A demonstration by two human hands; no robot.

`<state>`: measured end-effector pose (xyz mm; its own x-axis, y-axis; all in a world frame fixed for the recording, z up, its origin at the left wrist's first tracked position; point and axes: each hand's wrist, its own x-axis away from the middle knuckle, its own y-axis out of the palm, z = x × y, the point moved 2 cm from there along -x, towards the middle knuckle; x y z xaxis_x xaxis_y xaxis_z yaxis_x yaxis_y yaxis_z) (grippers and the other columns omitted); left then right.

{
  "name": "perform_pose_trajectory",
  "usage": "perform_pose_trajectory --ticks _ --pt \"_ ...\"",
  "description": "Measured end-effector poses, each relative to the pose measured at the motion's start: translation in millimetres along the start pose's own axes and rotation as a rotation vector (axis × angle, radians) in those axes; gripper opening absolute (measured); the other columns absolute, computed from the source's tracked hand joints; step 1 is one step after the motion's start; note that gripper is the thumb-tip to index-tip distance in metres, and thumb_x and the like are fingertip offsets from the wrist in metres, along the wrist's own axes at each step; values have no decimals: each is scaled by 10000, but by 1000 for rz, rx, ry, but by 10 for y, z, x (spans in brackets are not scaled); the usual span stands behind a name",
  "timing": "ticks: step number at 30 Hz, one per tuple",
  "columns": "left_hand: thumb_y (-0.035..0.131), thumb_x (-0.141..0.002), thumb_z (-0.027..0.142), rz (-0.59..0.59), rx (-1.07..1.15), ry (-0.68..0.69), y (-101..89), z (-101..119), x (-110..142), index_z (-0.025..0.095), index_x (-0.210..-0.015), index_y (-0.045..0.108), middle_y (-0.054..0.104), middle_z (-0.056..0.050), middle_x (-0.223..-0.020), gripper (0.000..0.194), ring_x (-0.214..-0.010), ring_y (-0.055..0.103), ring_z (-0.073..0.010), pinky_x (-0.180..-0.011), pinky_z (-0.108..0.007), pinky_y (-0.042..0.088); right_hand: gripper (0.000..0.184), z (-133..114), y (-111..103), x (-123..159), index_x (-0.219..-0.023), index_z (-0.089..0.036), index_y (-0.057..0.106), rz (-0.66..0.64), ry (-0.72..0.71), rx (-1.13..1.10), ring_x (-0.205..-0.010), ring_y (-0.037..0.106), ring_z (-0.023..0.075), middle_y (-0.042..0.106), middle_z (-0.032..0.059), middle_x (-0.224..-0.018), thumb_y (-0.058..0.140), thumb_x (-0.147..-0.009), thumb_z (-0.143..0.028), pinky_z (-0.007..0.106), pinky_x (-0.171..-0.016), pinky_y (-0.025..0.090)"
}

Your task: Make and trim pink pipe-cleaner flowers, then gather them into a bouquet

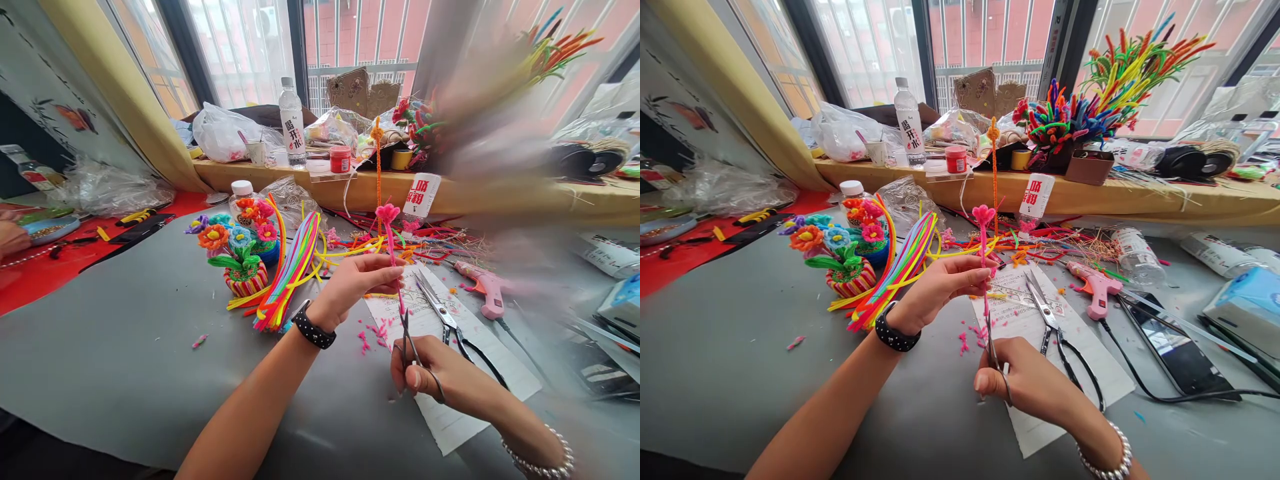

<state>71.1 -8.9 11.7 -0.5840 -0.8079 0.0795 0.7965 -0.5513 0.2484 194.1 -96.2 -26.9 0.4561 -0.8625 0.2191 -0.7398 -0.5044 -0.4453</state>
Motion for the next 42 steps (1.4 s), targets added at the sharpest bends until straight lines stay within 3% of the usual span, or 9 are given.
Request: perform_pose_trajectory --ticks 17,25,33,42 --pt "674 -611 274 -42 -4 -24 33 -23 2 130 -832 656 639 -50 -795 264 -682 576 -94 -704 -239 457 690 58 13 -1 -613 -125 544 9 -21 -4 -520 420 113 487 15 -550 308 -634 -773 210 -476 294" --pt "651 -642 273 -28 -24 26 21 -25 -7 128 -865 639 634 -62 -830 267 -680 570 -89 -693 -234 458 645 77 28 -9 -565 -132 511 3 10 -102 -500 459 117 488 18 -525 346 -650 -749 217 -476 318" --pt "660 -628 266 -8 6 30 20 -8 2 129 -828 643 628 -46 -812 243 -657 560 -81 -696 -247 447 655 83 32 -29 -474 -144 474 22 -6 -90 -426 413 94 414 -5 -428 305 -675 -744 216 -439 283" --pt "657 -631 254 32 40 45 7 -17 -11 123 -830 638 624 -42 -793 239 -677 563 -88 -709 -250 458 673 137 32 -49 -365 -164 397 49 70 -88 -340 332 67 339 -21 -324 303 -645 -768 213 -401 258"
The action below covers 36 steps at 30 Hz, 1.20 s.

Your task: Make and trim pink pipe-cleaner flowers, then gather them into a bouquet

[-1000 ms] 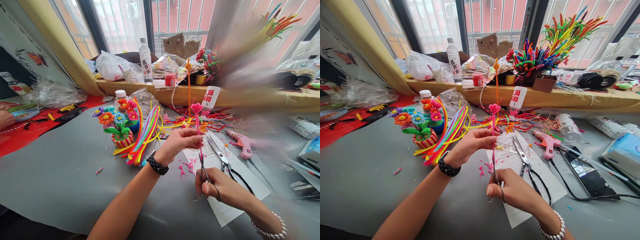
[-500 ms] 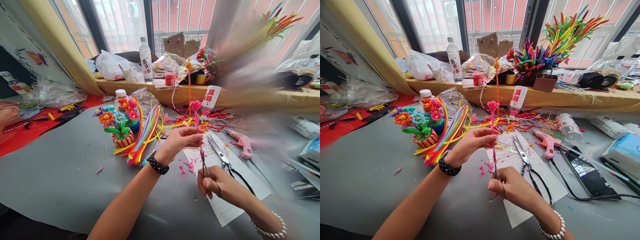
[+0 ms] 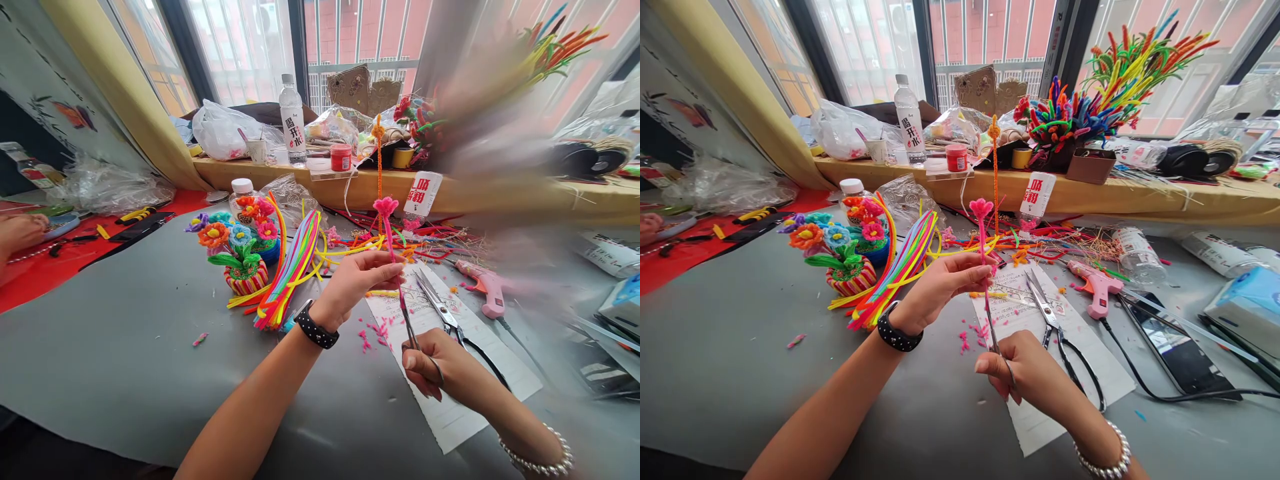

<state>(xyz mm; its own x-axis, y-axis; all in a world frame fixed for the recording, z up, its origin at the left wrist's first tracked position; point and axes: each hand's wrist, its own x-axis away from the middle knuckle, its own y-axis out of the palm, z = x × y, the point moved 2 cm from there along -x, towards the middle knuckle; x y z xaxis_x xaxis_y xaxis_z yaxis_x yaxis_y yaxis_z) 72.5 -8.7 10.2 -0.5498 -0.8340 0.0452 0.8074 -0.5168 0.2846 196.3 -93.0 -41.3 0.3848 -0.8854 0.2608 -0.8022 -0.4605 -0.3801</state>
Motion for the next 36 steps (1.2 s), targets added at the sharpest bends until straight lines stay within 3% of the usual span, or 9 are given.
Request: perform_pose_trajectory --ticks 7,16,21,24,27,36 --pt "664 -621 253 24 35 14 9 7 16 130 -835 640 632 -40 -803 247 -699 573 -94 -737 -261 450 681 -38 1 -7 -320 -175 348 31 27 14 -304 260 48 290 -34 -292 306 -619 -785 211 -369 224" --pt "665 -622 256 14 39 20 -18 27 17 127 -823 643 634 -35 -767 239 -686 577 -96 -734 -262 455 680 -33 -17 6 -317 -169 403 14 45 19 -304 310 63 325 -19 -292 322 -649 -757 221 -399 270" --pt "658 -632 250 9 23 12 -30 62 26 133 -814 643 626 -27 -779 216 -661 569 -77 -708 -239 453 699 -60 -16 15 -459 -135 539 -6 -124 5 -489 462 122 493 35 -488 267 -705 -730 240 -503 339" --pt "655 -636 249 -29 -8 -15 -14 67 32 127 -812 642 619 -30 -775 215 -652 565 -74 -690 -231 453 690 -106 -9 29 -616 -137 565 13 -202 48 -585 460 131 520 36 -643 224 -715 -728 241 -544 352" --pt "659 -630 257 -61 -38 -44 8 54 35 121 -799 643 609 -27 -737 218 -638 560 -76 -668 -229 449 676 -133 -10 34 -691 -148 521 36 -184 81 -587 430 131 501 26 -665 208 -696 -747 238 -526 347" --pt "692 -579 273 -106 -149 -75 14 -2 17 141 -770 652 612 -16 -700 236 -675 535 -88 -668 -229 408 684 -109 -6 41 -622 -140 530 -10 -146 99 -586 457 137 545 33 -645 254 -661 -764 235 -525 321"
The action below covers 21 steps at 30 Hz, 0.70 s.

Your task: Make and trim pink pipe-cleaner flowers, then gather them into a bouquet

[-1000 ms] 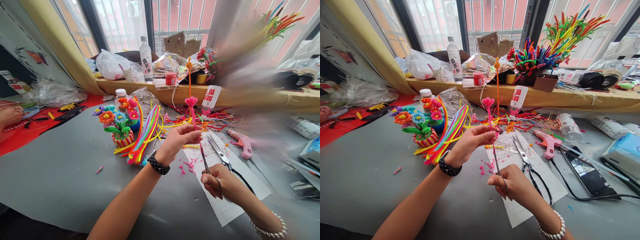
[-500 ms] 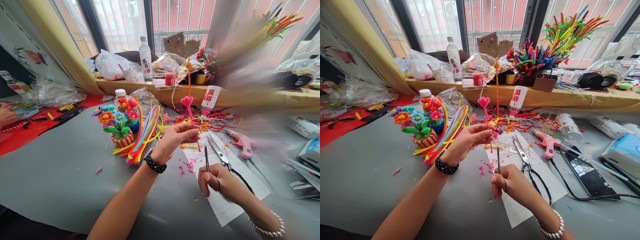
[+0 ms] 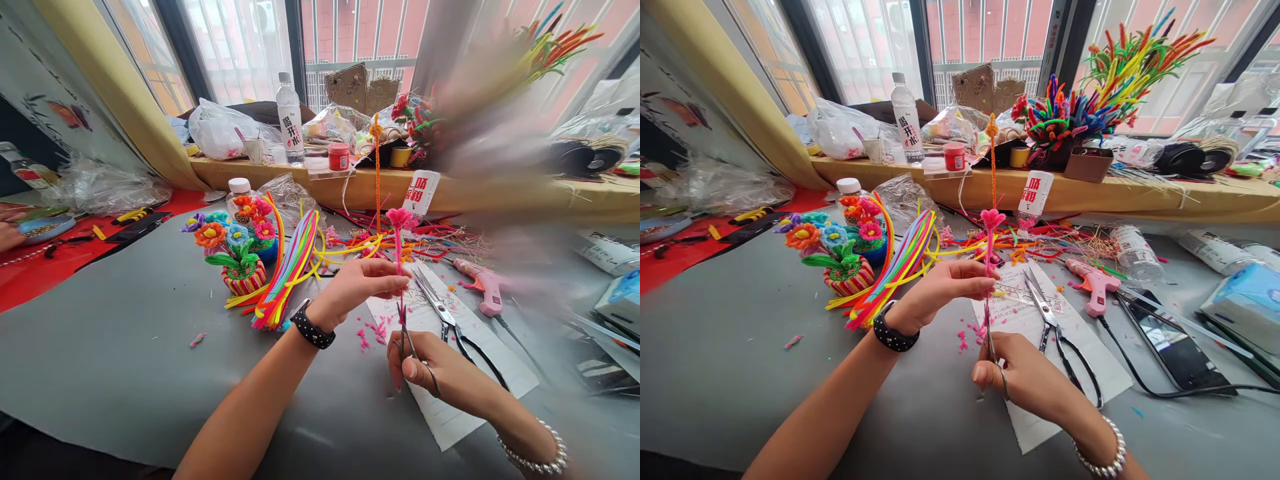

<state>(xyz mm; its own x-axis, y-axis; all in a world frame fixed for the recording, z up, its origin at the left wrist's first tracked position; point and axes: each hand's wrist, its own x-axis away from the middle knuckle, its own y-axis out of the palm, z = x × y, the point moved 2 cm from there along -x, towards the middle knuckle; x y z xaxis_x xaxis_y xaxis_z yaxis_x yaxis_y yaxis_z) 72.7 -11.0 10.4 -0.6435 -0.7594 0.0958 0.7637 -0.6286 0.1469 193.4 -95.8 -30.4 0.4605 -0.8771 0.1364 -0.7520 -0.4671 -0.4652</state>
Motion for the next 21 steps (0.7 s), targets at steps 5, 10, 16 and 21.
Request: perform_pose_trajectory --ticks 5,10,16,21 --pt "685 -587 270 2 -11 2 -4 -13 -8 141 -758 647 607 -14 -705 218 -677 534 -85 -658 -222 401 671 29 7 -2 -566 -136 540 12 14 -20 -553 446 125 522 26 -586 276 -688 -741 233 -520 307" --pt "681 -595 265 5 29 25 -13 -18 -14 140 -735 632 603 -4 -695 195 -649 531 -75 -655 -223 398 673 49 5 -12 -472 -143 493 37 28 -72 -485 406 105 466 14 -491 287 -677 -749 230 -480 280" --pt "651 -633 254 72 30 40 -6 12 1 124 -721 630 586 -5 -676 158 -631 525 -69 -645 -219 402 685 69 -3 -16 -360 -159 431 56 102 -72 -421 382 93 391 0 -395 298 -658 -761 230 -470 297" --pt "636 -654 252 102 77 74 -12 0 -9 129 -767 642 604 -17 -741 167 -674 543 -73 -691 -227 423 686 57 -16 -34 -324 -170 402 79 133 -64 -405 383 93 380 1 -363 297 -664 -756 232 -482 322"
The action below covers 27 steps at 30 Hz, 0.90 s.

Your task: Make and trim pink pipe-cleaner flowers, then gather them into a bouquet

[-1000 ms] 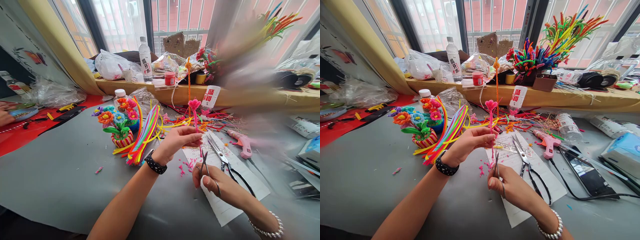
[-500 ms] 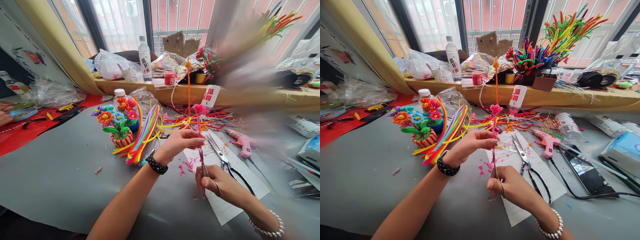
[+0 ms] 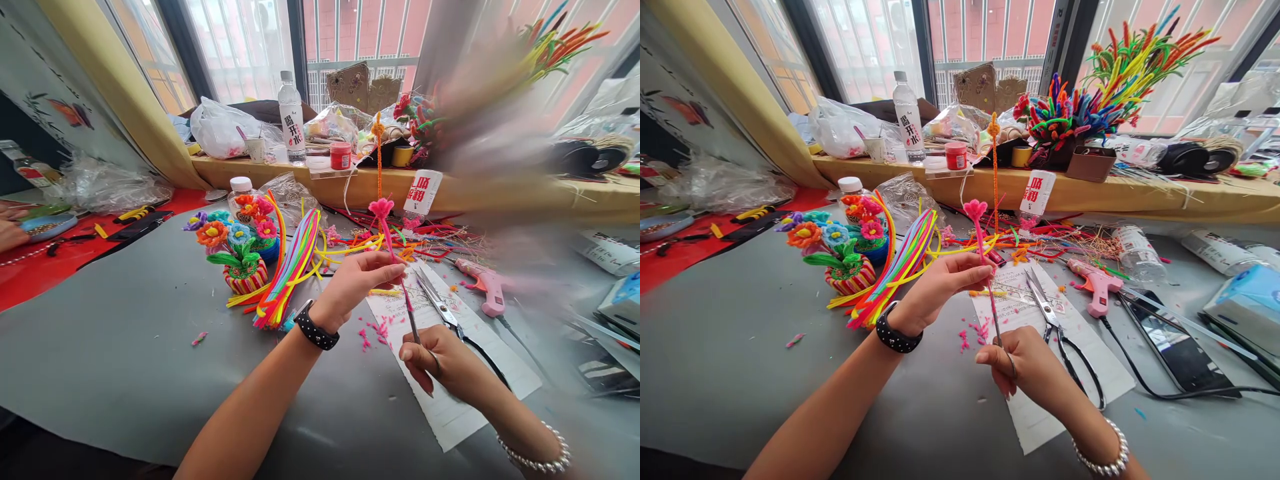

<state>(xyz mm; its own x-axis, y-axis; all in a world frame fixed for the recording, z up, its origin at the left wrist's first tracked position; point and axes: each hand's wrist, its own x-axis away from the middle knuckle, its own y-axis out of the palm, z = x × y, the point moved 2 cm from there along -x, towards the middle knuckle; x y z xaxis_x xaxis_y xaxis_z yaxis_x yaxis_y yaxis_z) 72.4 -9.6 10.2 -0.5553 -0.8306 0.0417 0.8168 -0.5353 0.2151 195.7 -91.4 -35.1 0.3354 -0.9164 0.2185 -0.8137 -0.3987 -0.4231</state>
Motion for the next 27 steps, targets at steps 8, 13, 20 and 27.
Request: perform_pose_trajectory --ticks 8,13,20,27 --pt "628 -672 253 -16 118 -11 -13 15 8 144 -858 649 642 -35 -776 216 -731 585 -100 -739 -244 441 670 -9 -15 13 -453 -154 492 -31 -100 -18 -485 441 118 480 24 -479 266 -698 -736 235 -494 336" --pt "631 -669 270 -58 99 -25 4 16 16 147 -869 652 647 -40 -784 235 -712 590 -98 -729 -240 449 697 -28 13 34 -617 -142 535 -89 -143 20 -565 457 133 508 27 -605 219 -680 -760 241 -529 337" --pt "636 -658 285 -76 67 -23 2 4 10 139 -859 650 647 -58 -808 248 -719 592 -108 -702 -233 455 696 -41 26 55 -621 -133 534 -140 -166 -4 -559 452 124 528 24 -612 267 -636 -776 221 -510 328" --pt "632 -655 302 -97 20 -37 7 7 17 139 -854 654 646 -67 -831 258 -697 587 -103 -698 -239 453 705 -57 16 47 -610 -129 537 -121 -153 16 -558 462 128 533 31 -617 252 -640 -774 226 -512 328"
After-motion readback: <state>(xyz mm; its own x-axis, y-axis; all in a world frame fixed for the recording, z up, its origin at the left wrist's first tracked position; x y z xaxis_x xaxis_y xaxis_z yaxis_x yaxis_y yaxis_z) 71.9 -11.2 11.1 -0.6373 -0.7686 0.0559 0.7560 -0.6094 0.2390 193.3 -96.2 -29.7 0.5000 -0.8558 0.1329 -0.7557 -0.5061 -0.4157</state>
